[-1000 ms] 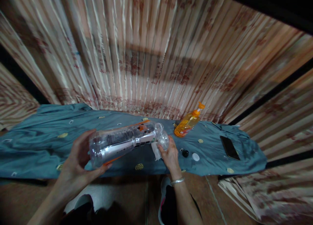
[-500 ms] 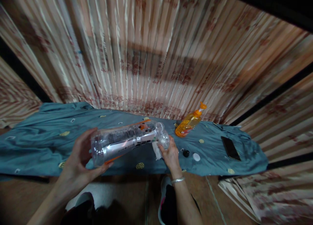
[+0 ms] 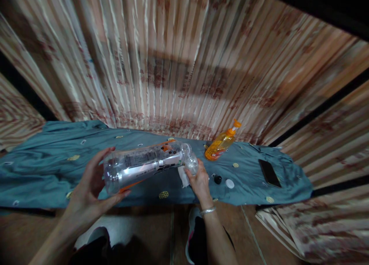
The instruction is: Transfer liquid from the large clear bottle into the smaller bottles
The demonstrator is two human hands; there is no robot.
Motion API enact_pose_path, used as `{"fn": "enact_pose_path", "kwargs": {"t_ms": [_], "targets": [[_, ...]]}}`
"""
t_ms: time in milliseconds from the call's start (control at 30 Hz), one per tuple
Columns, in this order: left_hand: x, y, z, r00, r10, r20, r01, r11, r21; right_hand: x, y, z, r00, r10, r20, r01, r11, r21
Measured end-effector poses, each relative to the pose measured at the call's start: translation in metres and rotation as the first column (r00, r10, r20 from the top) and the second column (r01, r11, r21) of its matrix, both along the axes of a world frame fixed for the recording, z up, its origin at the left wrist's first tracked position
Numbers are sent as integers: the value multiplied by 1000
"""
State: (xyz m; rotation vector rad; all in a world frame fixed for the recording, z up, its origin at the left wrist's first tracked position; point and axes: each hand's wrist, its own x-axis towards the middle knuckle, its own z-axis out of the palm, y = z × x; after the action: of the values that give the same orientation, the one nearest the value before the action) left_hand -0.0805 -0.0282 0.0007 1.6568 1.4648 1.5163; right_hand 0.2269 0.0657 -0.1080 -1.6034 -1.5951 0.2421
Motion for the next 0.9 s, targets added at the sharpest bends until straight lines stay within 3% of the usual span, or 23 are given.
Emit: {"fn": "enact_pose_path", "kwargs": {"t_ms": [200, 900], "targets": [[1, -1, 4, 998, -41, 52, 44, 997, -69, 0, 0, -1, 1000, -1, 7, 0, 1000, 25], [-3, -6, 5, 996, -74, 43, 76, 996, -56, 2, 0, -2, 999, 15, 31, -16, 999, 45]]}}
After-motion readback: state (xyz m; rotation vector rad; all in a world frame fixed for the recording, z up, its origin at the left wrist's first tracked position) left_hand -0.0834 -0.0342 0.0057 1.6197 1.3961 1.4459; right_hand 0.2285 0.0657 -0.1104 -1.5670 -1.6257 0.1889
